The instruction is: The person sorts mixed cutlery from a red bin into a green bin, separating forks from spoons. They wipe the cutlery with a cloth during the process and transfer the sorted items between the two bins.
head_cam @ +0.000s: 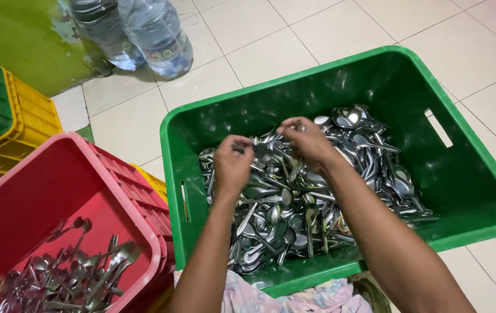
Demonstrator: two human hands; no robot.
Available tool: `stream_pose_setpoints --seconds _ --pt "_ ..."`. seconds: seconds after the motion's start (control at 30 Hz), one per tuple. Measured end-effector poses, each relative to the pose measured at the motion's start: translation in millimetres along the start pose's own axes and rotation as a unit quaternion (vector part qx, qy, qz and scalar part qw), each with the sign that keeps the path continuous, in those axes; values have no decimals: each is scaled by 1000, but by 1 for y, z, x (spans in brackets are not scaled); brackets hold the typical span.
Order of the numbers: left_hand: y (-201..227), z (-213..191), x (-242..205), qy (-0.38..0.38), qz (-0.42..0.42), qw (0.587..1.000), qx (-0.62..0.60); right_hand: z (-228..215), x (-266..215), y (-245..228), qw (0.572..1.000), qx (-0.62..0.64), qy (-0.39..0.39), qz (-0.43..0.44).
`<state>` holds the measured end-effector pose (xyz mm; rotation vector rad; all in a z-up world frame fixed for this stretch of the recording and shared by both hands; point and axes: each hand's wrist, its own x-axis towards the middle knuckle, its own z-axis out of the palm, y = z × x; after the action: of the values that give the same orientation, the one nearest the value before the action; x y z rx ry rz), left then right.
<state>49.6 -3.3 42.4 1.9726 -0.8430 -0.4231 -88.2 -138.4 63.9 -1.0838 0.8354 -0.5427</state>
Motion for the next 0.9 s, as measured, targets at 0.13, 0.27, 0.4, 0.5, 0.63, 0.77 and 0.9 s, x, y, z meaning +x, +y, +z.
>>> stream_pose_setpoints --seconds 0.13,0.27,0.4,0.5,0.63,0.77,0.9 --pt "-3 -8 -1 105 -33 968 -225 15 -27 -5 985 -146 -83 -28" --pt "-19 3 6 71 -27 959 -273 27 -16 3 995 -74 -66 -33" --pt "1 4 -5 1 -25 960 -279 17 -8 3 989 -69 4 -134" --pt "8 14 -19 -125 -38 955 -266 0 2 -7 990 -29 68 -117" --pt "-25 48 -46 -348 33 913 209 -38 27 -16 961 253 71 -79" --pt "-32 79 -65 -362 115 891 247 -62 39 -6 928 364 62 -40" --pt "-30 96 -67 -372 152 864 304 -42 26 -19 940 339 24 -32"
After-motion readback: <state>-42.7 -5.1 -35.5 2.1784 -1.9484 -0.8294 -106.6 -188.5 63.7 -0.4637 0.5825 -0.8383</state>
